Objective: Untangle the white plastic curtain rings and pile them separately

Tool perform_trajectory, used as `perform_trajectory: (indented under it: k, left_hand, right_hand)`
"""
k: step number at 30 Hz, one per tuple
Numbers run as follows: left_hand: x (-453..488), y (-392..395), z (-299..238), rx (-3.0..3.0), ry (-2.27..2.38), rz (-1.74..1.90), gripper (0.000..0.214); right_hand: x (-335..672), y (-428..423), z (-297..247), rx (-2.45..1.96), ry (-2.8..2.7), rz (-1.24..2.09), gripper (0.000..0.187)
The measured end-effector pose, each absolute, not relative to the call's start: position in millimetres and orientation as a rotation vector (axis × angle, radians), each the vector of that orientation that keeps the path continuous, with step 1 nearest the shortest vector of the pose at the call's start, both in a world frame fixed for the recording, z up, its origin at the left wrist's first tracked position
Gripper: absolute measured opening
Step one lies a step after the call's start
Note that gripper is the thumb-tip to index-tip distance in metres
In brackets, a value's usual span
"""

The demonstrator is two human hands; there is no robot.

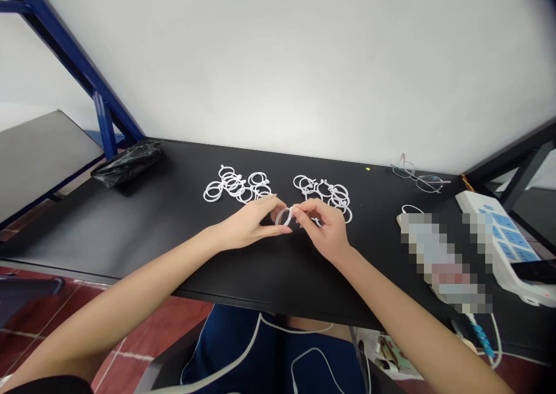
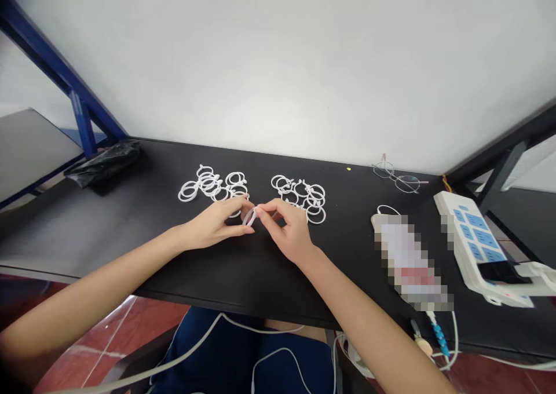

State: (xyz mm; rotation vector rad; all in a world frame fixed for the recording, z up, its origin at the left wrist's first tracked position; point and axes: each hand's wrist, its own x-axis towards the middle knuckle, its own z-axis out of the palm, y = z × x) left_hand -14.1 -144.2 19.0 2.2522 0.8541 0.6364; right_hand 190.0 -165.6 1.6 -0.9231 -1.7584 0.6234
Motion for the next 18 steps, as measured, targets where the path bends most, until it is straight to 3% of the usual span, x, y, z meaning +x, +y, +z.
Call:
perform_trajectory:
  k: [18]
  left_hand:
    - [-15.0,-143.7,19.5,2.19,0.83,0.579,0.029]
  right_hand:
    - [188.8,-166.0,2.1,-0.895,-1.731,0.753,0.012]
